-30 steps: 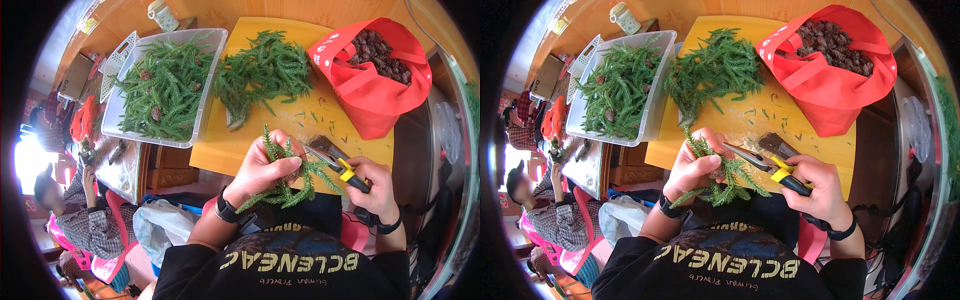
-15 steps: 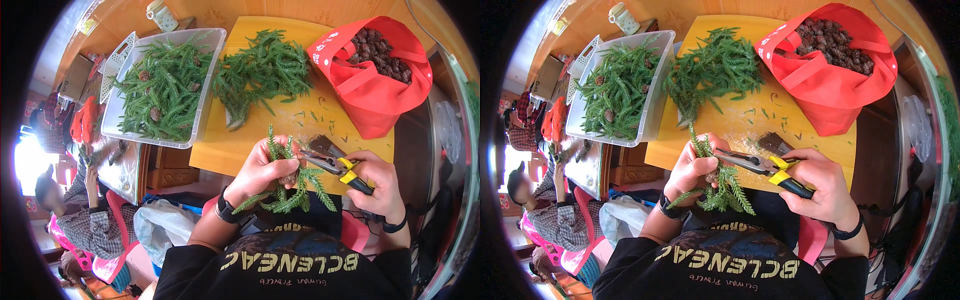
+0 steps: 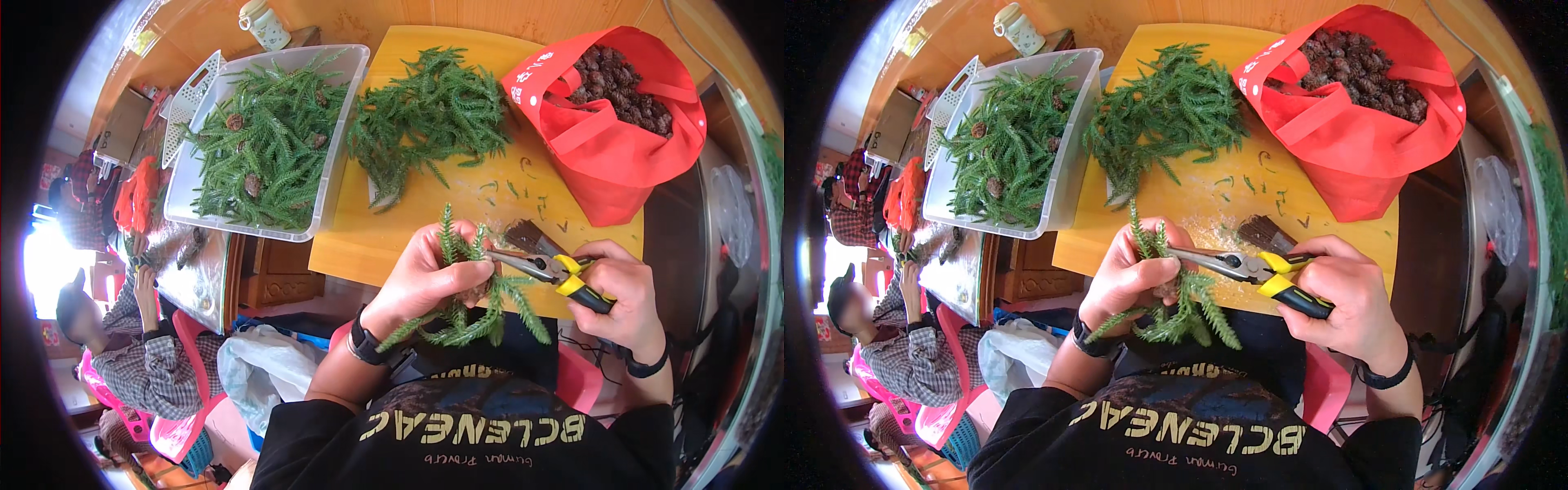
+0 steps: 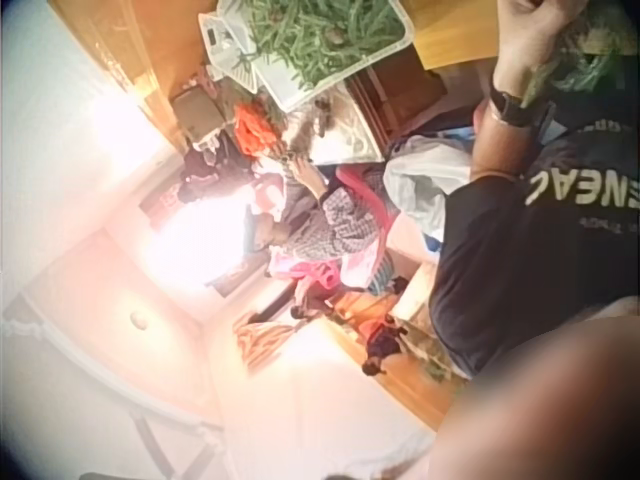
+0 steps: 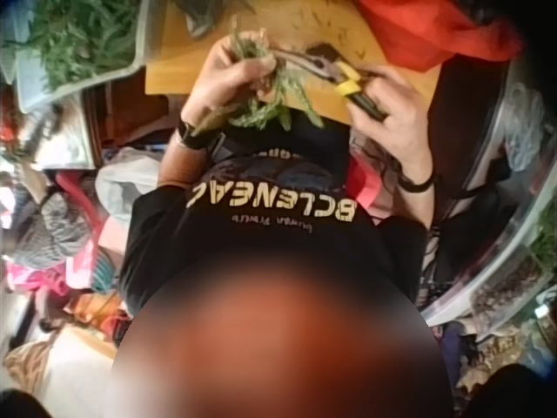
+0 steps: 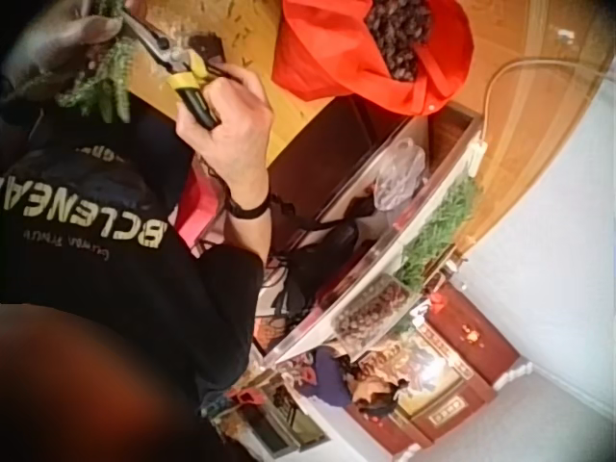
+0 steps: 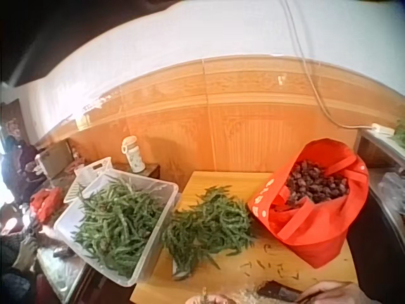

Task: Trimming small green plant sprigs with a pair of cutters and placing them into a bin.

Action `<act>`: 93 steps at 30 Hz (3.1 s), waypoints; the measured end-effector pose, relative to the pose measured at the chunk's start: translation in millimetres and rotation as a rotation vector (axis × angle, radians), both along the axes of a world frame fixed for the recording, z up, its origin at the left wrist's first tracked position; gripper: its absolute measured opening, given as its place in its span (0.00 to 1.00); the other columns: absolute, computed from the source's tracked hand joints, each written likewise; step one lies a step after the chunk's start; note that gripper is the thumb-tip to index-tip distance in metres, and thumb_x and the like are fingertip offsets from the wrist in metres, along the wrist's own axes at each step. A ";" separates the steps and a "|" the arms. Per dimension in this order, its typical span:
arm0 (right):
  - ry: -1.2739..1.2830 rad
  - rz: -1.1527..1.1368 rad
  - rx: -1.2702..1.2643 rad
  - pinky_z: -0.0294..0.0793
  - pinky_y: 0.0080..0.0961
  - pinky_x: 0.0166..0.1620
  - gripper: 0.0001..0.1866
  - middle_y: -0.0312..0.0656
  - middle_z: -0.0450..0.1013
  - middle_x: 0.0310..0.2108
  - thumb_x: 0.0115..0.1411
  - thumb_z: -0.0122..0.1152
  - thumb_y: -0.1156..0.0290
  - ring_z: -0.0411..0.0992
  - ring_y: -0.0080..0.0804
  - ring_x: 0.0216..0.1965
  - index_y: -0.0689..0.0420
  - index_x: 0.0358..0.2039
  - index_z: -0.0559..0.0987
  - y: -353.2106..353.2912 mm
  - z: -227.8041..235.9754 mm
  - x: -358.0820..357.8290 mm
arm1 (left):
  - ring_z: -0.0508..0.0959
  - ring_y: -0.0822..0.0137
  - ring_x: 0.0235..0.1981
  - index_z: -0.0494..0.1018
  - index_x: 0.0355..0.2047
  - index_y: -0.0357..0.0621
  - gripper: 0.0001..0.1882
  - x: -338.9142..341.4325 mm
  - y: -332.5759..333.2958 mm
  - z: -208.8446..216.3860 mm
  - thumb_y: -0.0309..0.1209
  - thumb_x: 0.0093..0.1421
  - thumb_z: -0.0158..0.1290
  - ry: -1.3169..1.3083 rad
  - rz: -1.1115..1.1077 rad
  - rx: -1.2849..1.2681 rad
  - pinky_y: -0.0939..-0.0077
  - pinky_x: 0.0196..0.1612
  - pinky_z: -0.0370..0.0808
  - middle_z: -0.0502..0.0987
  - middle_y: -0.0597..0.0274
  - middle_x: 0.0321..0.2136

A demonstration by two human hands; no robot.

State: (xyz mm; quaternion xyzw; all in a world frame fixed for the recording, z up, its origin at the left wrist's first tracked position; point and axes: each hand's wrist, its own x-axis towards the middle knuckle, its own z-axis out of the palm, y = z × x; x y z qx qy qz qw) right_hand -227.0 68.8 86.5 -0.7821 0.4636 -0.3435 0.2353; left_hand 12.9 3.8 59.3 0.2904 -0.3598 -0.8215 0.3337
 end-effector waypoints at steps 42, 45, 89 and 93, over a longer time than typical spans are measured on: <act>-0.170 0.151 0.099 0.70 0.38 0.42 0.13 0.43 0.74 0.23 0.40 0.62 0.67 0.72 0.50 0.39 0.57 0.17 0.67 -8.9 -13.6 -1.4 | 0.67 0.70 0.20 0.68 0.29 0.42 0.15 5.5 1.7 -14.0 0.33 0.43 0.58 0.133 -0.080 0.102 0.78 0.23 0.62 0.67 0.63 0.21; -0.195 0.125 0.109 0.71 0.37 0.41 0.12 0.41 0.73 0.21 0.41 0.63 0.67 0.72 0.48 0.36 0.57 0.17 0.68 -7.4 -14.9 -0.2 | 0.67 0.69 0.20 0.68 0.29 0.43 0.14 6.8 1.1 -14.3 0.32 0.44 0.58 0.143 -0.116 0.070 0.78 0.23 0.63 0.68 0.62 0.21; -0.106 0.117 -0.053 0.71 0.35 0.36 0.13 0.43 0.71 0.21 0.36 0.62 0.73 0.71 0.50 0.34 0.57 0.16 0.65 -6.6 -14.1 3.1 | 0.68 0.72 0.19 0.69 0.25 0.37 0.09 14.6 -6.7 2.6 0.28 0.45 0.56 0.034 -0.207 -0.006 0.85 0.15 0.60 0.70 0.58 0.21; -0.083 0.059 -0.076 0.70 0.31 0.32 0.13 0.45 0.70 0.20 0.36 0.62 0.75 0.71 0.46 0.30 0.58 0.15 0.64 -1.3 -14.3 2.2 | 0.69 0.75 0.18 0.70 0.23 0.38 0.07 11.9 -7.5 10.6 0.27 0.46 0.56 -0.103 -0.112 -0.135 0.87 0.17 0.62 0.72 0.59 0.21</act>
